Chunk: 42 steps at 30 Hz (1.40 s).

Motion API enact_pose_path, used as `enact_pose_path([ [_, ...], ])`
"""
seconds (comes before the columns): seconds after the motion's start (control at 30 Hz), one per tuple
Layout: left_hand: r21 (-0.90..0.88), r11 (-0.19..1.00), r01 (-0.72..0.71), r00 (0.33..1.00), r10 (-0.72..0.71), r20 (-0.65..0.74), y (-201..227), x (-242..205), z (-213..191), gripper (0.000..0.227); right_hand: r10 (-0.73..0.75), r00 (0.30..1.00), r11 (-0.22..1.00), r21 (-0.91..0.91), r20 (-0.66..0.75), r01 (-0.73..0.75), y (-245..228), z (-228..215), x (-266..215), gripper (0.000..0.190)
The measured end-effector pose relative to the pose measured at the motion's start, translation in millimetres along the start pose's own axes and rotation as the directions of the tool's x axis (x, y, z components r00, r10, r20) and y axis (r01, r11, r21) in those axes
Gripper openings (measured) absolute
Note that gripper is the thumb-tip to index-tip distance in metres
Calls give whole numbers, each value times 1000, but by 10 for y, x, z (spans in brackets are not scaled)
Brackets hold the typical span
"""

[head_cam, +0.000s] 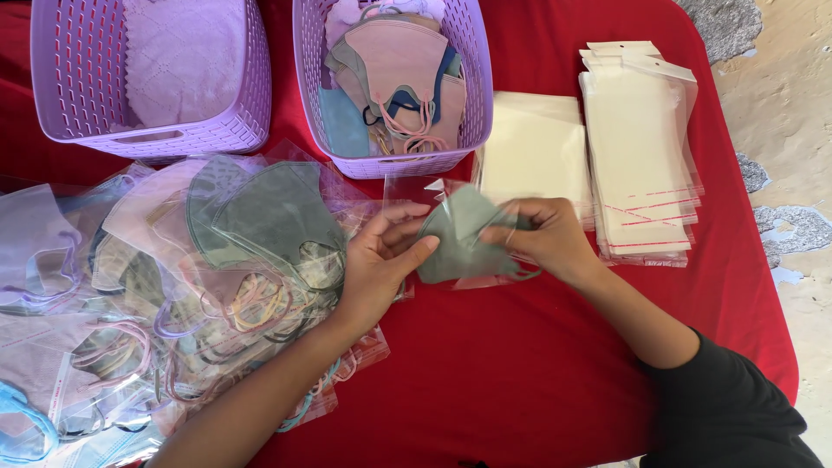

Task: The person picks up fabric face masks one by one, places each mask into a transparent plastic bag, and sets the bagged masks onto the table.

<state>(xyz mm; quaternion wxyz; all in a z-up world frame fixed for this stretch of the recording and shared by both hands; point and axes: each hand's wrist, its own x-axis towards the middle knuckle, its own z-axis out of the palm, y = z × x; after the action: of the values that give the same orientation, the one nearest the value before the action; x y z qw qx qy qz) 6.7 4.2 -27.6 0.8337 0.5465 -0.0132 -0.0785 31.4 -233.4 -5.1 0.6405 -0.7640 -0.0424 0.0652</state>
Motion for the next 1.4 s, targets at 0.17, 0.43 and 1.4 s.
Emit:
enact_pose_path([
  [0.17, 19, 1000, 10, 1000, -10, 20, 25, -45, 55, 50, 4, 999, 999, -43, -46, -6, 17, -10, -52, 16],
  [0.43, 85, 996, -32, 993, 22, 112, 164, -87, 133, 58, 28, 1000, 1000, 12, -13, -27, 109, 53, -70, 17],
  [1.4, 383, 919, -93, 983, 146, -112, 309, -98, 83, 13, 100, 991, 983, 148, 94, -113, 460, 26, -12, 19],
])
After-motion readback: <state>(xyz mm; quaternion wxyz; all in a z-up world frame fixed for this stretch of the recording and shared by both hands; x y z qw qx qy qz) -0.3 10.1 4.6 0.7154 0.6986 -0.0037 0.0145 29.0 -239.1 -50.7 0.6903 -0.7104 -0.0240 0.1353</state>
